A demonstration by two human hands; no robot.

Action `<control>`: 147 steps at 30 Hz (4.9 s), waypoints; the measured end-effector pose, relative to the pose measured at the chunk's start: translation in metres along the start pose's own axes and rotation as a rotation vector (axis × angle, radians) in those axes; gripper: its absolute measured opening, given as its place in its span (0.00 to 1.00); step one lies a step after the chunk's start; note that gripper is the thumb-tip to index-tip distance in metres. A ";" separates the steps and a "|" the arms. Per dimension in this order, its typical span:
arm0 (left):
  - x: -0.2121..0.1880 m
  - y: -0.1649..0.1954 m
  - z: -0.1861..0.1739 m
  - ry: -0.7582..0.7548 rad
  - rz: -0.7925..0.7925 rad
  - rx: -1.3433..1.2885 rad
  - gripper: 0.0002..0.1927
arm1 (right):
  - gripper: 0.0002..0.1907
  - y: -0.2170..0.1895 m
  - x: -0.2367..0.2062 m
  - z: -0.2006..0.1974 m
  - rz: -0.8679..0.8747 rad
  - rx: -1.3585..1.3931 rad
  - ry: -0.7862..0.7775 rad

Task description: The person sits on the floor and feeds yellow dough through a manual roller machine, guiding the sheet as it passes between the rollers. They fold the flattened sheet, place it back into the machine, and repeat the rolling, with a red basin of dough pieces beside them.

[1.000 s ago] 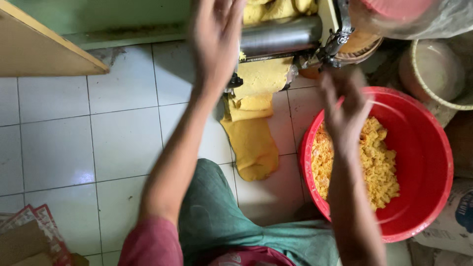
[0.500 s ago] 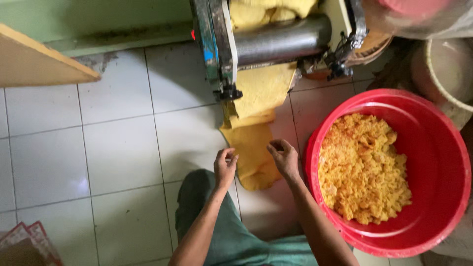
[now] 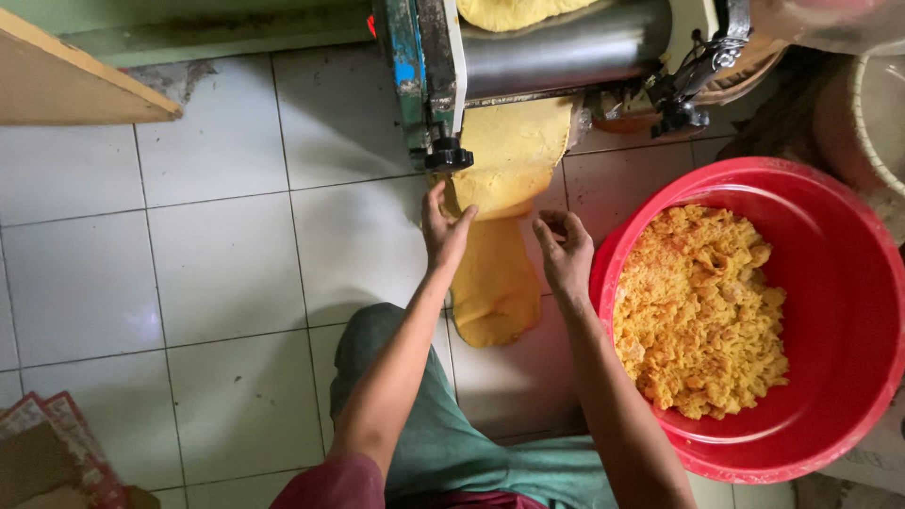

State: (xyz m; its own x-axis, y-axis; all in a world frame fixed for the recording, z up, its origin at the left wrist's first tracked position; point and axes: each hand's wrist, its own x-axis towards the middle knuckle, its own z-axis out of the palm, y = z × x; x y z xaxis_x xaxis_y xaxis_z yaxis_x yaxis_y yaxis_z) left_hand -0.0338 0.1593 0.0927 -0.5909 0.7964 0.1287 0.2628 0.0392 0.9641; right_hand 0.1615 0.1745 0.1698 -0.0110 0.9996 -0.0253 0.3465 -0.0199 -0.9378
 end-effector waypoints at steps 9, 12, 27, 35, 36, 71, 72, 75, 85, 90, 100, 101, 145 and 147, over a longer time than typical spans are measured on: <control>0.043 0.018 0.019 -0.120 -0.146 -0.176 0.28 | 0.17 0.019 0.028 -0.011 0.167 0.183 0.025; 0.047 0.015 0.016 -0.208 -0.142 -0.099 0.24 | 0.21 0.035 0.055 -0.005 0.250 0.231 0.050; 0.015 0.048 -0.034 -0.649 -0.353 -0.384 0.21 | 0.14 0.039 0.080 0.002 0.203 0.503 -0.273; -0.006 0.039 -0.025 -0.554 -0.388 -0.480 0.25 | 0.13 0.033 0.062 0.002 0.309 0.530 -0.239; -0.008 0.037 -0.024 -0.538 -0.392 -0.492 0.25 | 0.13 0.033 0.061 0.001 0.317 0.528 -0.237; -0.186 0.028 -0.096 -0.607 -0.582 -0.512 0.31 | 0.18 0.074 -0.163 -0.043 0.583 0.208 -0.194; -0.210 0.025 -0.110 -0.739 -0.618 -0.226 0.32 | 0.19 0.089 -0.197 -0.047 0.620 0.130 -0.198; -0.256 0.017 -0.128 -1.106 -0.512 0.276 0.37 | 0.22 0.141 -0.271 -0.048 0.552 -0.073 -0.315; -0.085 -0.008 -0.040 -0.401 0.123 0.438 0.23 | 0.25 0.123 -0.120 0.005 -0.048 -0.255 -0.167; 0.026 -0.021 0.000 -0.261 0.244 0.572 0.14 | 0.16 0.051 0.022 0.049 -0.182 -0.454 -0.043; 0.051 -0.011 0.024 -0.225 0.516 0.848 0.32 | 0.34 0.027 0.111 0.076 -0.497 -1.072 -0.395; 0.052 -0.013 0.024 -0.215 0.524 0.812 0.33 | 0.35 0.028 0.111 0.076 -0.499 -1.056 -0.389; 0.190 0.293 -0.019 -0.238 0.997 0.956 0.16 | 0.05 -0.270 0.219 -0.036 -1.166 -1.322 -0.098; 0.191 0.293 -0.021 -0.232 0.994 0.875 0.18 | 0.08 -0.277 0.227 -0.037 -1.175 -1.154 -0.141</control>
State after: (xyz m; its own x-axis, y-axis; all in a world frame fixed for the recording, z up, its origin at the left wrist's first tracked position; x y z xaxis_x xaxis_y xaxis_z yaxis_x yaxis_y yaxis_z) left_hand -0.0859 0.3102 0.4043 0.2523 0.7920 0.5559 0.9506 -0.3101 0.0103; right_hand 0.0976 0.4081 0.4367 -0.8115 0.4461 0.3774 0.5570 0.7859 0.2686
